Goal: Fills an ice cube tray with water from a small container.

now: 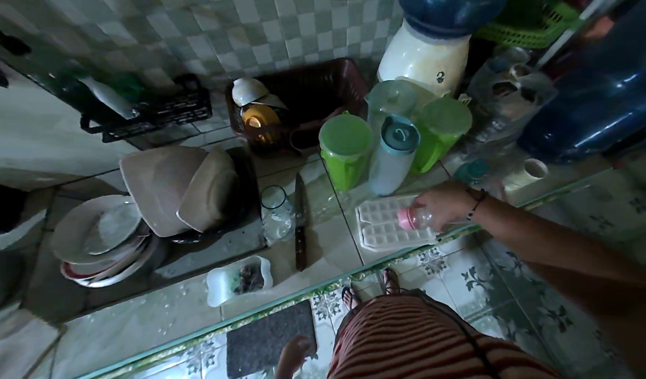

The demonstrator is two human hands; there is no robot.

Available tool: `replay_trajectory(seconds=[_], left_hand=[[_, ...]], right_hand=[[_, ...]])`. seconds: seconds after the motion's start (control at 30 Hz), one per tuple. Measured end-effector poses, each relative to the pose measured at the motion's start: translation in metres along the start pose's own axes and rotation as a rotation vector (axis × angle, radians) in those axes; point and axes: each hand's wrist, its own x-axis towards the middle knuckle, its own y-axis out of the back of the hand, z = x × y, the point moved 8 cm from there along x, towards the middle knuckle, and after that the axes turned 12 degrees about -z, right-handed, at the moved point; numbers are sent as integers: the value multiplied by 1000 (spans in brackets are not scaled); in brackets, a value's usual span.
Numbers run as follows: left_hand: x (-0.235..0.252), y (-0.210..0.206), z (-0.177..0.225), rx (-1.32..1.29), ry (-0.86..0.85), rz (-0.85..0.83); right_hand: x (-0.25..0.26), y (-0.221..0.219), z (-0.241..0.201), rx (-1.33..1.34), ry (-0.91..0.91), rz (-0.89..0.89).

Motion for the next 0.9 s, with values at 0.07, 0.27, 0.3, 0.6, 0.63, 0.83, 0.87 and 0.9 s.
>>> replay_trajectory(seconds=[0.07, 0.27, 0.3, 0.6, 0.63, 0.83, 0.87, 0.9], left_hand=[[3, 3, 0, 22, -21, 9], [3, 9, 6, -4, -13, 12], [1, 10, 9, 0, -19, 12], [5, 12, 9, -9, -53, 18], [7, 12, 8, -10, -59, 22], [-4, 9, 10, -59, -148, 25], [-15, 11, 19, -23, -301, -23], [-39, 14, 43, 31, -536, -132]], right_hand=[[-4, -5, 2, -46, -37, -39], [-17, -10, 5, -63, -105, -90], [-19, -10, 5, -63, -109, -93], [-23, -4, -5, -103, -187, -120], [-22, -2, -6, -108, -193, -115], [-26, 2, -12, -77, -208, -113], [-24, 0, -10, -49, -181, -99], [-22, -4, -7, -3, -137, -80]])
